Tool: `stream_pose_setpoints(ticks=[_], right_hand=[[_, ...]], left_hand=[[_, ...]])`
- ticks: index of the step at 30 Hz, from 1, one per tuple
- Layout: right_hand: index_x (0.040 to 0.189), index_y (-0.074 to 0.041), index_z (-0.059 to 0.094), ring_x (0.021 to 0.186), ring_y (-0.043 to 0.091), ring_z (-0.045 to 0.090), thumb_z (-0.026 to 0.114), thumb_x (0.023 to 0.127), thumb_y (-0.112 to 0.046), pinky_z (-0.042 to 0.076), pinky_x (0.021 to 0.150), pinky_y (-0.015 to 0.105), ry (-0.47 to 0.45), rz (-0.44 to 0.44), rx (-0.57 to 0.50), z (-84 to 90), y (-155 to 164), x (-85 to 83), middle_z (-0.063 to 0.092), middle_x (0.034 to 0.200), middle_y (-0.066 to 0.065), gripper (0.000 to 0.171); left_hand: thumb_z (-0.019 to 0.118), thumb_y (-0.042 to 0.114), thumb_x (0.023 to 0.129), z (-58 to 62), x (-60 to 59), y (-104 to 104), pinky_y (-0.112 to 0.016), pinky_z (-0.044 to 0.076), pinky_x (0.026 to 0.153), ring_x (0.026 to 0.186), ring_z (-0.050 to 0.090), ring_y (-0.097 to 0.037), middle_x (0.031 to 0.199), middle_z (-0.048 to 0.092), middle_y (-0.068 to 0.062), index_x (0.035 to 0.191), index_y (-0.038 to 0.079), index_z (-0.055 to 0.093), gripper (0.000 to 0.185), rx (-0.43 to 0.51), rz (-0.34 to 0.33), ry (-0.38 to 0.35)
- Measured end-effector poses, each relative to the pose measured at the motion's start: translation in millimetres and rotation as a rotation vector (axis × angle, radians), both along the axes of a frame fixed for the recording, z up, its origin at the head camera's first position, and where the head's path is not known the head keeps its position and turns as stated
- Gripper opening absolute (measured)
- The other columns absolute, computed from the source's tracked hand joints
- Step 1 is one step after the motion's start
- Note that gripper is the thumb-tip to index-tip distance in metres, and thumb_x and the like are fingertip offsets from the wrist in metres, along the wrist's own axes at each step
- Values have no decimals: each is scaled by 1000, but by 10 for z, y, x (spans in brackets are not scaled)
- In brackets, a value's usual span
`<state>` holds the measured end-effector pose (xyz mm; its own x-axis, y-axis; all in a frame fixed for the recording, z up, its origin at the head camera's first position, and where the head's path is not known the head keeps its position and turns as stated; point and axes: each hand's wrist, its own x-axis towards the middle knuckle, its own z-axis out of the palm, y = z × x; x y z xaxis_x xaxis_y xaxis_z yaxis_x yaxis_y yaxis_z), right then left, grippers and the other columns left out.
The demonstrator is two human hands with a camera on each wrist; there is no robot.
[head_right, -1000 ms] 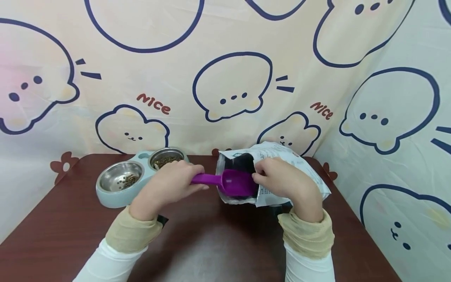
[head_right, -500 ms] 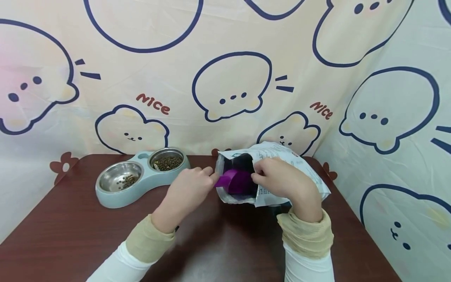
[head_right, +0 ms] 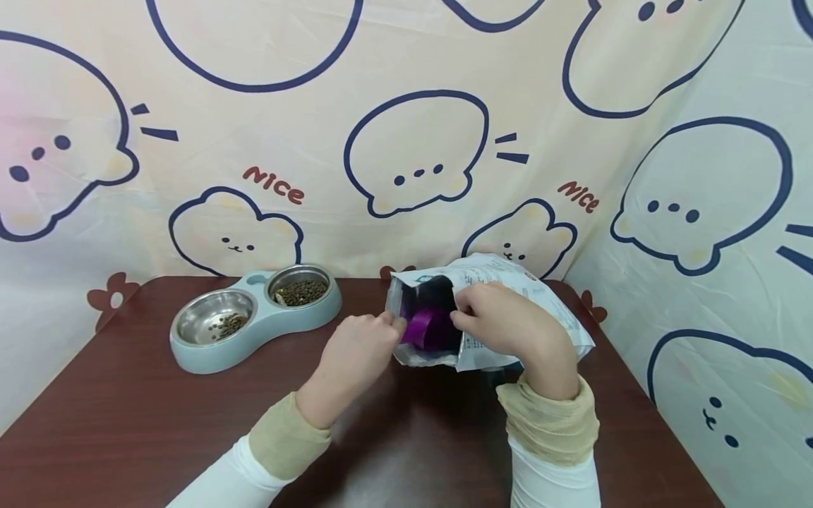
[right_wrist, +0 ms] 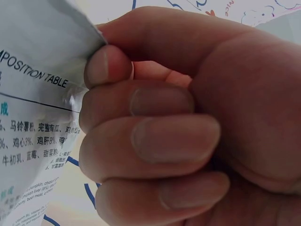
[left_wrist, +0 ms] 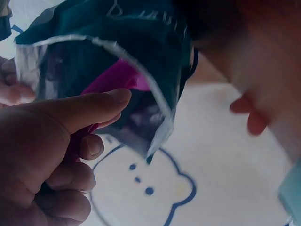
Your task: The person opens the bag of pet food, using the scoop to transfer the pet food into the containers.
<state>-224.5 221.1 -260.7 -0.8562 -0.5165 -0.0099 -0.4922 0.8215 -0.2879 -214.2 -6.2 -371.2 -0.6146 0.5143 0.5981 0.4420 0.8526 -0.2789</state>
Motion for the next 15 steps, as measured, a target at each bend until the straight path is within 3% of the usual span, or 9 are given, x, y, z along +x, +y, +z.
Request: stream_pose_setpoints(ticks=[10,15], right_hand=[[79,-16,65,66,11,48,64,107,-20,40,64,29,5,5,10,4,-25,-5,44,67,-6,28],[84,-14,69,68,12,49,64,107,-21,41,64,29,6,2,4,-2,-5,9,46,67,-4,24]], left_hand=[[77,4,94,-166,-104,102,-35,58,52,61,72,-21,77,75,-3,82,16,76,17,97,11,-131],[85,20,93,-189,-138,97,-37,61,54,61,74,-23,77,78,-3,81,17,75,17,206,26,-212]])
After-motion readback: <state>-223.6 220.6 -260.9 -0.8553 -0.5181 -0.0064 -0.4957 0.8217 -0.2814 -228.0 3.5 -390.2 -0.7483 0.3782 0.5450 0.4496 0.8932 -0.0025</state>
